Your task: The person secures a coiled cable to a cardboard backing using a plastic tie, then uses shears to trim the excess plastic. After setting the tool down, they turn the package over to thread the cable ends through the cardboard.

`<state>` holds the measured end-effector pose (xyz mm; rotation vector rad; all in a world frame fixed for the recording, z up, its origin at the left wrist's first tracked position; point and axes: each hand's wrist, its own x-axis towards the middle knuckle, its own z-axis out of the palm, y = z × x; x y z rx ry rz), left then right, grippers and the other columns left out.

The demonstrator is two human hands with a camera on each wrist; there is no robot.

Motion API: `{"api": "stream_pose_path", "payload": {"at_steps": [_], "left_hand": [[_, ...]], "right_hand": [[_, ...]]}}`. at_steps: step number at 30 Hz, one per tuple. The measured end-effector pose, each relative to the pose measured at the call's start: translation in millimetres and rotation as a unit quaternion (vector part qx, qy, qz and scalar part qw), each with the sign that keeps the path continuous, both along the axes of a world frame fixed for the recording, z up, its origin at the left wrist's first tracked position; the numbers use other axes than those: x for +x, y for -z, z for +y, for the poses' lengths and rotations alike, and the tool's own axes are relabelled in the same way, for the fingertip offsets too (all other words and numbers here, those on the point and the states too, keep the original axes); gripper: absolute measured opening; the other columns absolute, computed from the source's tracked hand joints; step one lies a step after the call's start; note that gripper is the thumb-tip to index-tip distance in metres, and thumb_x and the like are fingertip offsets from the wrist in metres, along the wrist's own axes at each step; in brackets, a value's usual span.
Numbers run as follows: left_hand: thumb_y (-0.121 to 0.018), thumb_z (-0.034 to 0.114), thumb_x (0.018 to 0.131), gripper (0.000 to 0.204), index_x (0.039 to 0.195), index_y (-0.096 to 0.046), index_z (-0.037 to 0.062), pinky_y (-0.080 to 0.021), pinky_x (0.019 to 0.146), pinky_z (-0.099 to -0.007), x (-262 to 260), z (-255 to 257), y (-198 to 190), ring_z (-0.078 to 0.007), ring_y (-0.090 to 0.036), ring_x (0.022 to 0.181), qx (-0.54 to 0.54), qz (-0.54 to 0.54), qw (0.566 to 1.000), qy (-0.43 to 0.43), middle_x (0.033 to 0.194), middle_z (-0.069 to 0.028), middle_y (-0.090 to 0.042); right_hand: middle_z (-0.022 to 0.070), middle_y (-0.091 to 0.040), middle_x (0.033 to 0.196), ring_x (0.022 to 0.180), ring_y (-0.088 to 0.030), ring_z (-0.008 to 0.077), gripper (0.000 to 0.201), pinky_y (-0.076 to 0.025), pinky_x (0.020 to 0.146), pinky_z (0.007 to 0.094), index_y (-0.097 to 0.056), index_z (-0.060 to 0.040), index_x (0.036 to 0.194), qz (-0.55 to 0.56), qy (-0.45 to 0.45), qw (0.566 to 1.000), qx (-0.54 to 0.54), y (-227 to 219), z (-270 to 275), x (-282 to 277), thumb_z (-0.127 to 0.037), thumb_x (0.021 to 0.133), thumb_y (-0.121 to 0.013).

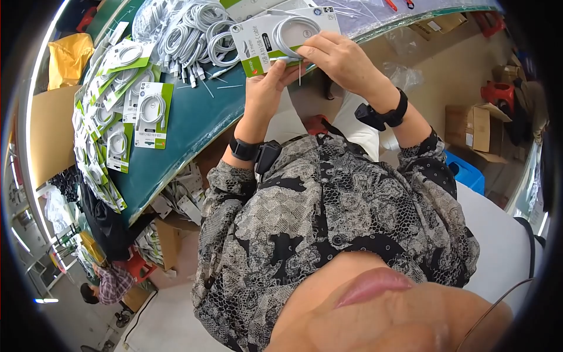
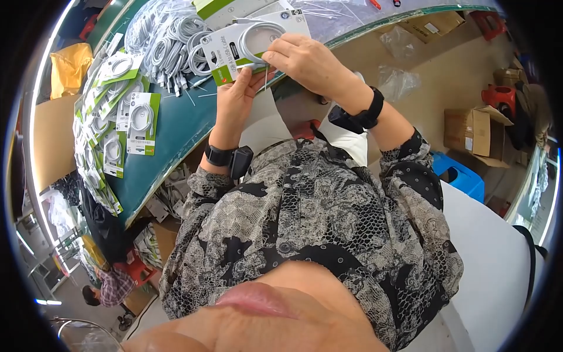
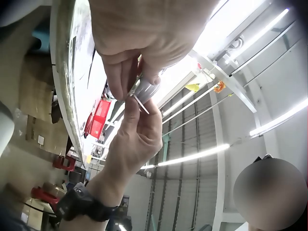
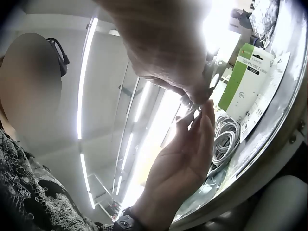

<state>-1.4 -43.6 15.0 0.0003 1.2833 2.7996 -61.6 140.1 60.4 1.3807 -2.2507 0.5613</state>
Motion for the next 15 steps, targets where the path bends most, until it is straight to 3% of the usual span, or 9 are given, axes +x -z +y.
{"api": "stream_pose_path", "payload": {"at_steps": [5, 8, 9, 10, 12, 15], "left_hand": [[-0.05, 0.011, 0.095, 0.032, 0.119, -0.049, -0.01, -0.052, 0.09, -0.0436, -2, -4, 6, -0.0317, -0.062, 0.1, 0.01, -0.013, 1.0, 0.014, 0.113, -0.0199, -0.059], [-0.05, 0.01, 0.095, 0.032, 0.118, -0.048, -0.011, -0.051, 0.091, -0.0439, -3, -4, 5, -0.0322, -0.062, 0.1, 0.009, -0.017, 1.0, 0.001, 0.113, -0.0206, -0.059], [-0.049, 0.011, 0.095, 0.032, 0.118, -0.048, -0.0115, -0.051, 0.091, -0.0441, -3, -4, 4, -0.0324, -0.062, 0.1, -0.001, -0.016, 1.0, -0.006, 0.113, -0.0209, -0.059], [-0.049, 0.011, 0.095, 0.032, 0.118, -0.048, -0.0119, -0.051, 0.091, -0.0442, -4, -5, 3, -0.0327, -0.062, 0.1, -0.012, -0.015, 1.0, -0.012, 0.112, -0.0212, -0.059], [-0.049, 0.011, 0.095, 0.032, 0.118, -0.048, -0.0121, -0.051, 0.091, -0.0439, -6, -4, 2, -0.0332, -0.062, 0.101, -0.026, -0.012, 0.999, -0.015, 0.112, -0.0216, -0.059], [-0.048, 0.012, 0.096, 0.033, 0.118, -0.047, -0.0126, -0.052, 0.091, -0.0433, -6, -2, 2, -0.0343, -0.061, 0.102, -0.049, -0.013, 0.998, -0.021, 0.113, -0.0224, -0.058]], "right_hand": [[0.0072, -0.06, 0.092, 0.083, -0.057, 0.0243, 0.024, -0.048, 0.073, 0.0316, -0.06, -0.0026, 0.103, 0.041, -0.031, 0.998, -0.02, -10, 6, -12, -0.005, 0.079, -0.057], [0.0087, -0.059, 0.091, 0.078, -0.057, 0.0233, 0.026, -0.048, 0.073, 0.0267, -0.06, -0.002, 0.106, 0.057, 0.076, 0.976, -0.197, -28, 16, -18, -0.004, 0.08, -0.055], [0.0087, -0.059, 0.091, 0.078, -0.057, 0.0233, 0.026, -0.048, 0.073, 0.0267, -0.06, -0.002, 0.106, 0.059, 0.075, 0.976, -0.198, -29, 19, -17, -0.004, 0.08, -0.055], [0.0088, -0.059, 0.091, 0.078, -0.057, 0.023, 0.026, -0.047, 0.073, 0.0256, -0.059, -0.0018, 0.106, -0.083, 0.107, 0.961, -0.239, -30, 23, -14, -0.004, 0.08, -0.055], [0.009, -0.059, 0.09, 0.078, -0.057, 0.0222, 0.028, -0.045, 0.074, 0.0233, -0.059, -0.0015, 0.107, -0.358, 0.163, 0.867, -0.307, -31, 29, -10, -0.004, 0.08, -0.056], [0.0081, -0.06, 0.092, 0.08, -0.058, 0.0223, 0.024, -0.046, 0.08, 0.0269, -0.06, -0.002, 0.104, -0.422, 0.109, 0.839, -0.325, -32, 32, -15, -0.006, 0.08, -0.058]]}}
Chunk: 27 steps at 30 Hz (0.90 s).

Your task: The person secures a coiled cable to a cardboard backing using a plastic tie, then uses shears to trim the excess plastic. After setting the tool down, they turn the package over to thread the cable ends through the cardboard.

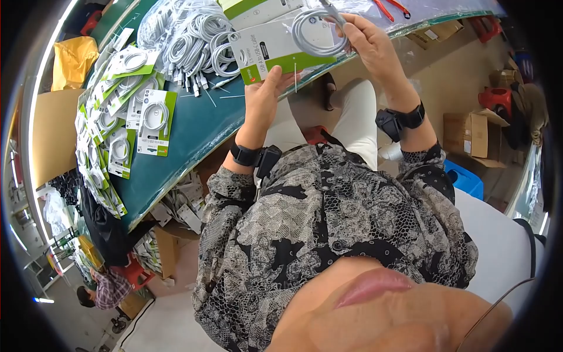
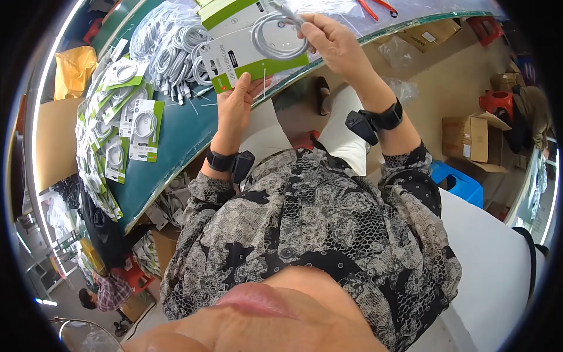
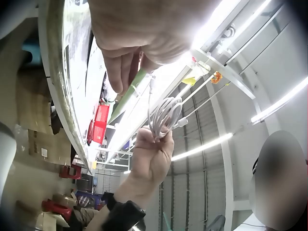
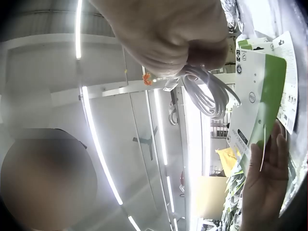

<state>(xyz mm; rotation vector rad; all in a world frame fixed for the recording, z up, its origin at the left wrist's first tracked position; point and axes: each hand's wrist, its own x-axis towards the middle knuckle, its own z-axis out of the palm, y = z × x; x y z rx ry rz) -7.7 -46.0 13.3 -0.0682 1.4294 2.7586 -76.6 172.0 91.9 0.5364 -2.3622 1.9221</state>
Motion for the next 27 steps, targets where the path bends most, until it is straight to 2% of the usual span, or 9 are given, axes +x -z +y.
{"api": "stream_pose_path", "payload": {"at_steps": [2, 5, 6, 10, 12, 13, 22, 25, 27], "left_hand": [[-0.049, 0.011, 0.095, 0.032, 0.118, -0.047, -0.0112, -0.052, 0.089, -0.0435, -1, 0, -3, -0.0328, -0.062, 0.1, 0.011, 0.009, 1.0, -0.016, 0.112, -0.0209, -0.059], [-0.049, 0.01, 0.095, 0.031, 0.118, -0.048, -0.0102, -0.053, 0.087, -0.043, 3, -4, -20, -0.0316, -0.063, 0.098, 0.004, 0.039, 0.999, -0.038, 0.111, -0.0197, -0.059], [-0.049, 0.01, 0.095, 0.031, 0.118, -0.048, -0.0097, -0.053, 0.086, -0.0424, 4, -5, -30, -0.0312, -0.063, 0.097, -0.008, 0.071, 0.996, -0.047, 0.11, -0.0193, -0.059], [-0.05, 0.009, 0.094, 0.031, 0.119, -0.047, -0.0092, -0.054, 0.085, -0.0411, -5, -16, -7, -0.0307, -0.063, 0.096, -0.035, 0.059, 0.996, -0.049, 0.11, -0.0187, -0.059], [-0.05, 0.009, 0.094, 0.031, 0.119, -0.047, -0.0091, -0.055, 0.084, -0.0407, -21, -24, -9, -0.0307, -0.064, 0.096, -0.045, 0.052, 0.997, -0.04, 0.11, -0.0185, -0.059], [-0.05, 0.009, 0.094, 0.031, 0.119, -0.047, -0.009, -0.055, 0.084, -0.0408, -22, -27, -14, -0.0307, -0.064, 0.096, -0.055, 0.058, 0.995, -0.052, 0.11, -0.0185, -0.059], [-0.049, 0.01, 0.094, 0.031, 0.118, -0.046, -0.0103, -0.054, 0.086, -0.0415, -7, 10, 0, -0.0313, -0.063, 0.097, 0.032, -0.008, 0.999, -0.005, 0.11, -0.0192, -0.059], [-0.049, 0.01, 0.095, 0.032, 0.118, -0.046, -0.0108, -0.054, 0.087, -0.0417, -2, 27, -12, -0.0318, -0.063, 0.097, 0.068, -0.012, 0.997, 0.028, 0.11, -0.0195, -0.059], [-0.048, 0.01, 0.095, 0.032, 0.118, -0.046, -0.0113, -0.054, 0.087, -0.0419, 0, 30, -16, -0.0324, -0.063, 0.097, 0.08, -0.002, 0.996, 0.044, 0.111, -0.0198, -0.059]], "right_hand": [[0.0077, -0.061, 0.094, 0.082, -0.058, 0.0223, 0.022, -0.046, 0.083, 0.0287, -0.061, -0.0022, 0.102, -0.029, -0.032, 0.999, -0.024, -3, 2, 1, -0.007, 0.081, -0.058], [0.0006, -0.058, 0.074, 0.065, -0.052, 0.0088, 0.016, -0.041, 0.061, 0.0216, -0.06, -0.0008, 0.1, 0.002, 0.026, 0.94, -0.34, -14, 9, 3, -0.013, 0.092, -0.055], [0.0006, -0.058, 0.074, 0.065, -0.052, 0.0088, 0.016, -0.041, 0.061, 0.0216, -0.06, -0.0008, 0.1, 0.0, 0.028, 0.939, -0.342, -8, 13, -2, -0.013, 0.092, -0.055], [-0.0036, -0.056, 0.076, 0.063, -0.049, 0.0043, 0.019, -0.039, 0.059, 0.018, -0.06, -0.0016, 0.101, 0.083, -0.193, 0.828, -0.52, 7, 31, -26, -0.018, 0.096, -0.051], [-0.004, -0.055, 0.075, 0.063, -0.049, 0.0044, 0.02, -0.039, 0.059, 0.0178, -0.06, -0.0018, 0.1, 0.11, 0.031, 0.969, -0.217, -9, 34, -8, -0.019, 0.096, -0.051], [-0.0041, -0.055, 0.074, 0.063, -0.048, 0.0044, 0.02, -0.039, 0.059, 0.0176, -0.06, -0.0019, 0.099, 0.11, 0.147, 0.982, -0.049, -14, 36, -5, -0.02, 0.096, -0.052], [-0.0035, -0.053, 0.072, 0.064, -0.048, 0.0056, 0.02, -0.04, 0.06, 0.0201, -0.059, 0.0006, 0.101, -0.083, -0.034, 0.947, -0.309, -13, 2, 3, -0.016, 0.095, -0.051], [-0.0005, -0.056, 0.074, 0.066, -0.051, 0.0091, 0.02, -0.042, 0.061, 0.0224, -0.057, 0.0018, 0.105, 0.069, 0.027, 0.997, 0.033, 5, -15, 3, -0.014, 0.095, -0.05], [0.0008, -0.057, 0.074, 0.066, -0.053, 0.0102, 0.02, -0.042, 0.062, 0.0232, -0.057, 0.0017, 0.105, 0.061, 0.013, 0.998, 0.019, 7, -18, 3, -0.013, 0.094, -0.05]]}}
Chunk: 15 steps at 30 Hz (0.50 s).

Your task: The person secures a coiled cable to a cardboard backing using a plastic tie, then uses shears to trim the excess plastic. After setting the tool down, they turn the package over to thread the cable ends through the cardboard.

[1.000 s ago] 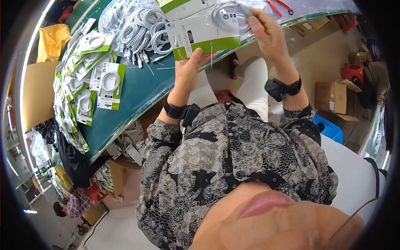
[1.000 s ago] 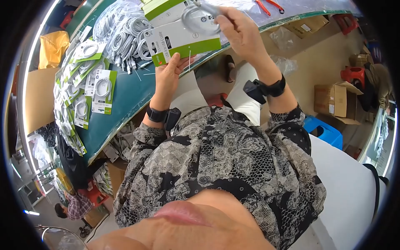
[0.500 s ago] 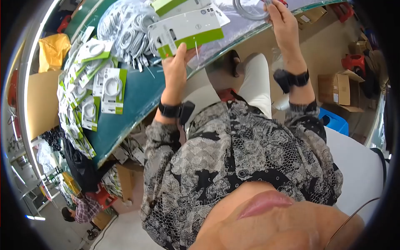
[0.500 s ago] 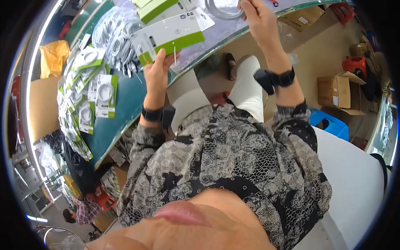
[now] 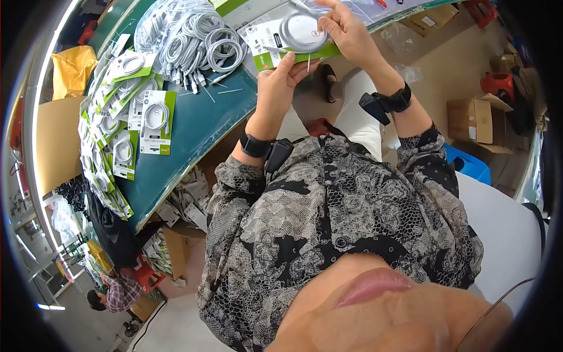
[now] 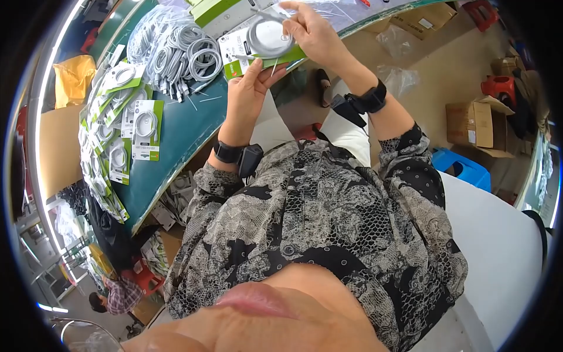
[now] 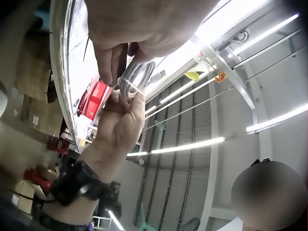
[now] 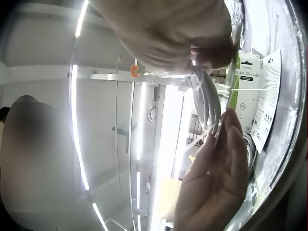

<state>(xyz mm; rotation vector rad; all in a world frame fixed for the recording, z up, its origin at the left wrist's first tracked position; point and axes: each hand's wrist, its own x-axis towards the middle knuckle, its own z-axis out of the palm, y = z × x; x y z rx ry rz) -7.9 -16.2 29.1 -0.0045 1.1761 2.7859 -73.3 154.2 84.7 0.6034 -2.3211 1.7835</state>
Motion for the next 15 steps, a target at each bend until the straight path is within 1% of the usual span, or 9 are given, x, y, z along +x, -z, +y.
{"api": "stream_pose_path", "payload": {"at_steps": [3, 6, 7, 10, 11, 14, 15], "left_hand": [[-0.048, 0.011, 0.095, 0.033, 0.119, -0.045, -0.0115, -0.054, 0.087, -0.0422, 3, -4, 3, -0.0324, -0.063, 0.098, -0.011, -0.005, 1.0, 0.003, 0.111, -0.0197, -0.059], [-0.048, 0.012, 0.096, 0.034, 0.119, -0.044, -0.0119, -0.054, 0.087, -0.0424, 3, -4, 4, -0.0325, -0.063, 0.098, -0.01, -0.003, 1.0, 0.009, 0.112, -0.02, -0.058], [-0.048, 0.013, 0.096, 0.035, 0.12, -0.044, -0.0122, -0.054, 0.087, -0.0425, 3, -4, 4, -0.0325, -0.063, 0.098, -0.004, 0.004, 1.0, 0.006, 0.113, -0.0203, -0.058], [-0.048, 0.014, 0.096, 0.036, 0.12, -0.044, -0.0124, -0.054, 0.087, -0.0427, 5, -3, 5, -0.0328, -0.063, 0.099, 0.001, 0.006, 1.0, 0.007, 0.113, -0.0209, -0.058], [-0.048, 0.015, 0.096, 0.037, 0.12, -0.043, -0.0124, -0.054, 0.087, -0.0428, 6, -2, 7, -0.0329, -0.063, 0.099, 0.0, 0.004, 1.0, 0.013, 0.113, -0.0212, -0.058], [-0.048, 0.016, 0.096, 0.038, 0.12, -0.043, -0.0123, -0.054, 0.087, -0.0429, 8, 2, 9, -0.0331, -0.063, 0.099, -0.001, -0.004, 1.0, 0.026, 0.113, -0.0213, -0.058], [-0.048, 0.017, 0.096, 0.038, 0.12, -0.043, -0.0123, -0.054, 0.087, -0.0429, 9, 3, 9, -0.0331, -0.063, 0.099, 0.001, -0.006, 1.0, 0.029, 0.112, -0.0213, -0.058]], "right_hand": [[0.0036, -0.059, 0.075, 0.068, -0.055, 0.0125, 0.019, -0.043, 0.062, 0.0249, -0.057, 0.0016, 0.106, -0.018, -0.028, 0.999, -0.03, 5, -2, -2, -0.011, 0.094, -0.05], [0.0062, -0.06, 0.077, 0.07, -0.056, 0.0126, 0.017, -0.045, 0.063, 0.0264, -0.059, -0.001, 0.105, 0.012, -0.052, 0.995, 0.083, 8, 5, -8, -0.009, 0.092, -0.05], [0.0062, -0.06, 0.077, 0.07, -0.056, 0.0126, 0.017, -0.045, 0.063, 0.0264, -0.059, -0.001, 0.105, 0.008, -0.051, 0.995, 0.084, 9, 6, -11, -0.009, 0.092, -0.05], [0.0095, -0.061, 0.077, 0.071, -0.059, 0.018, 0.018, -0.047, 0.065, 0.0291, -0.06, -0.0025, 0.105, 0.054, -0.102, 0.987, 0.11, 14, 8, -20, -0.006, 0.088, -0.054], [0.0095, -0.061, 0.077, 0.071, -0.059, 0.018, 0.018, -0.047, 0.065, 0.0291, -0.06, -0.0025, 0.105, 0.051, -0.1, 0.988, 0.11, 16, 8, -24, -0.006, 0.088, -0.054], [0.0126, -0.062, 0.078, 0.072, -0.061, 0.0263, 0.023, -0.049, 0.067, 0.0324, -0.061, -0.0041, 0.105, 0.197, -0.133, 0.956, 0.17, 20, 6, -30, -0.004, 0.082, -0.058], [0.0126, -0.062, 0.078, 0.072, -0.061, 0.0263, 0.023, -0.049, 0.067, 0.0324, -0.061, -0.0041, 0.105, 0.194, -0.13, 0.957, 0.17, 21, 6, -29, -0.004, 0.082, -0.058]]}}
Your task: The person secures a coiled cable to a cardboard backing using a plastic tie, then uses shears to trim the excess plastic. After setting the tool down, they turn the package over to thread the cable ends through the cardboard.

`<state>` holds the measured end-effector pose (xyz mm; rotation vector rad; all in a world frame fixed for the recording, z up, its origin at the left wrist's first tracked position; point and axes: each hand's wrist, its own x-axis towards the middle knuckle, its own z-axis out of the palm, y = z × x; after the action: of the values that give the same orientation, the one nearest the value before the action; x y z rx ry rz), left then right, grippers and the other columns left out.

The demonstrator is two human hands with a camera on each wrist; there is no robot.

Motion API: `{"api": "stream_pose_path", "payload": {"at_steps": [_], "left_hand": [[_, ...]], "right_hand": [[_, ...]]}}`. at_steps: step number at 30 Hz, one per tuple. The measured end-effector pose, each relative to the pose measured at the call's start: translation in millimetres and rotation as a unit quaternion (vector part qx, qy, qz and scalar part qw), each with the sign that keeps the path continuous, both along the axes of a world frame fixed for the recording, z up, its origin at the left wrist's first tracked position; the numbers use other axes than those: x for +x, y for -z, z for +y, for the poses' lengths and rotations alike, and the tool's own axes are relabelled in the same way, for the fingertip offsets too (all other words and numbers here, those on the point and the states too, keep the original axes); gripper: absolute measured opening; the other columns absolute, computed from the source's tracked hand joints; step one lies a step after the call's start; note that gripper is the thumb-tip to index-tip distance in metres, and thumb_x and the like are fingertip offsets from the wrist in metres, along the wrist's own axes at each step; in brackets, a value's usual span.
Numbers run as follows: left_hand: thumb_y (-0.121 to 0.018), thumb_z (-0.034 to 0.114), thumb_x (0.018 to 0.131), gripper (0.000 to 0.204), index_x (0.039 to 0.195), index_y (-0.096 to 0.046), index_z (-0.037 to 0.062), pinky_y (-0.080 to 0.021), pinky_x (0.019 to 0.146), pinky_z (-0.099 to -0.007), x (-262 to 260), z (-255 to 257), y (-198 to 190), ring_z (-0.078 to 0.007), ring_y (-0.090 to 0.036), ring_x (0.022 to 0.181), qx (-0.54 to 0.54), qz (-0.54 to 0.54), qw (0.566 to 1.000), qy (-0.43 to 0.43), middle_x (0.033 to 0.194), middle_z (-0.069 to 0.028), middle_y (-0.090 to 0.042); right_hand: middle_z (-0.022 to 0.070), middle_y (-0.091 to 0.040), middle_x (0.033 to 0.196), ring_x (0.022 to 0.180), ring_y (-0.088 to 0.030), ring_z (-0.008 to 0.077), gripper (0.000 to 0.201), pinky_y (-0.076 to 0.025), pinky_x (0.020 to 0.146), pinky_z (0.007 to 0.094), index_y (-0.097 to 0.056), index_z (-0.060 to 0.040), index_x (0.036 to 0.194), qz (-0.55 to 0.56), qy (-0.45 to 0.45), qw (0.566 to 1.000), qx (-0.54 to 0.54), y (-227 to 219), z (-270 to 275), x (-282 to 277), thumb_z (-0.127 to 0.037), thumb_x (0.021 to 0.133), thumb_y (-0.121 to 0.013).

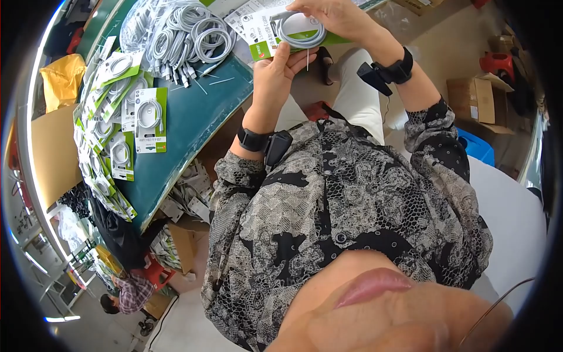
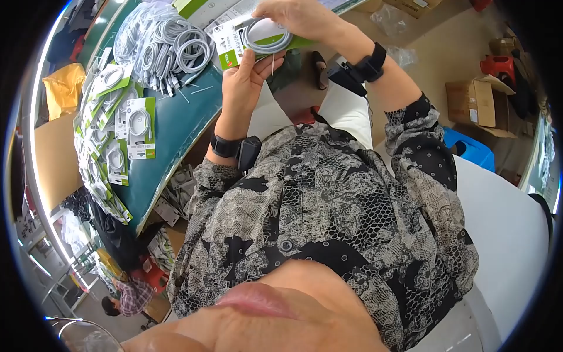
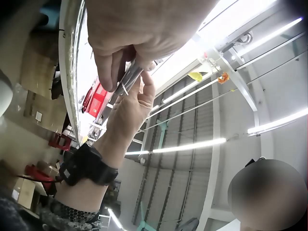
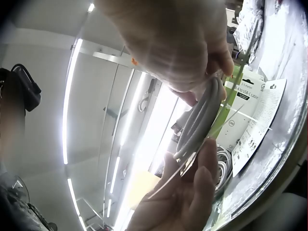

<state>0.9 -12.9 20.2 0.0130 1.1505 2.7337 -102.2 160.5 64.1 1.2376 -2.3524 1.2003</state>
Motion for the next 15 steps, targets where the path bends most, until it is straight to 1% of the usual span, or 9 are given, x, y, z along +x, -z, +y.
{"api": "stream_pose_path", "payload": {"at_steps": [3, 4, 6, 8, 10, 12, 14, 15], "left_hand": [[-0.049, 0.017, 0.096, 0.038, 0.12, -0.044, -0.012, -0.054, 0.087, -0.0427, 0, 1, 3, -0.033, -0.063, 0.098, -0.004, -0.009, 1.0, 0.005, 0.111, -0.0209, -0.059], [-0.049, 0.017, 0.096, 0.038, 0.12, -0.044, -0.0118, -0.054, 0.086, -0.0426, 0, 1, 5, -0.0329, -0.063, 0.098, -0.009, -0.015, 1.0, 0.004, 0.11, -0.0206, -0.059], [-0.049, 0.018, 0.096, 0.037, 0.119, -0.045, -0.0116, -0.054, 0.086, -0.0424, 0, 1, 7, -0.0329, -0.064, 0.097, -0.014, -0.021, 1.0, 0.003, 0.11, -0.0203, -0.06], [-0.049, 0.017, 0.096, 0.035, 0.117, -0.047, -0.0112, -0.054, 0.086, -0.0419, -1, 1, 8, -0.0321, -0.064, 0.096, -0.006, -0.018, 1.0, -0.022, 0.108, -0.0199, -0.06], [-0.05, 0.017, 0.096, 0.034, 0.116, -0.048, -0.0109, -0.054, 0.086, -0.0417, -1, 0, 11, -0.0317, -0.064, 0.095, -0.001, -0.019, 0.999, -0.037, 0.107, -0.0197, -0.061], [-0.05, 0.016, 0.096, 0.033, 0.115, -0.049, -0.0103, -0.055, 0.085, -0.0415, -2, -1, 14, -0.0306, -0.065, 0.095, 0.0, -0.014, 0.999, -0.034, 0.107, -0.0195, -0.061], [-0.05, 0.016, 0.096, 0.032, 0.114, -0.05, -0.01, -0.055, 0.085, -0.0413, -2, 0, 15, -0.0301, -0.065, 0.094, 0.001, -0.013, 0.999, -0.029, 0.107, -0.0193, -0.061], [-0.05, 0.016, 0.096, 0.032, 0.114, -0.05, -0.0098, -0.055, 0.085, -0.0412, -2, 1, 14, -0.0297, -0.065, 0.094, 0.008, -0.01, 1.0, -0.022, 0.107, -0.0191, -0.061]], "right_hand": [[0.0131, -0.062, 0.084, 0.083, -0.06, 0.032, 0.024, -0.048, 0.07, 0.0365, -0.063, -0.0047, 0.101, 0.057, 0.027, 0.993, 0.101, -3, -2, 6, -0.005, 0.077, -0.062], [0.0131, -0.062, 0.084, 0.083, -0.06, 0.032, 0.024, -0.048, 0.07, 0.0365, -0.063, -0.0047, 0.101, 0.057, 0.028, 0.993, 0.1, -7, -3, 11, -0.005, 0.077, -0.062], [0.0107, -0.061, 0.086, 0.087, -0.058, 0.0305, 0.02, -0.046, 0.075, 0.0375, -0.064, -0.0062, 0.097, 0.127, 0.087, 0.988, 0.023, -20, -7, 28, -0.007, 0.077, -0.063], [0.0096, -0.061, 0.087, 0.089, -0.057, 0.0298, 0.018, -0.045, 0.077, 0.038, -0.064, -0.007, 0.095, 0.161, 0.113, 0.98, -0.016, -19, -7, 31, -0.009, 0.077, -0.064], [0.0077, -0.06, 0.088, 0.09, -0.055, 0.0275, 0.015, -0.042, 0.081, 0.0377, -0.063, -0.0082, 0.092, 0.287, 0.05, 0.957, -0.01, -5, -2, 31, -0.01, 0.077, -0.064], [0.0068, -0.059, 0.088, 0.09, -0.055, 0.0263, 0.014, -0.041, 0.083, 0.0375, -0.063, -0.0088, 0.09, 0.346, 0.02, 0.938, -0.007, -3, 0, 35, -0.011, 0.077, -0.065], [0.0058, -0.059, 0.086, 0.086, -0.054, 0.0248, 0.012, -0.039, 0.084, 0.037, -0.063, -0.0093, 0.089, 0.212, 0.024, 0.976, 0.049, -12, 0, 51, -0.011, 0.077, -0.064], [0.0053, -0.059, 0.085, 0.084, -0.054, 0.024, 0.012, -0.039, 0.085, 0.0368, -0.063, -0.0095, 0.089, 0.144, 0.026, 0.986, 0.076, -15, 1, 55, -0.012, 0.077, -0.064]]}}
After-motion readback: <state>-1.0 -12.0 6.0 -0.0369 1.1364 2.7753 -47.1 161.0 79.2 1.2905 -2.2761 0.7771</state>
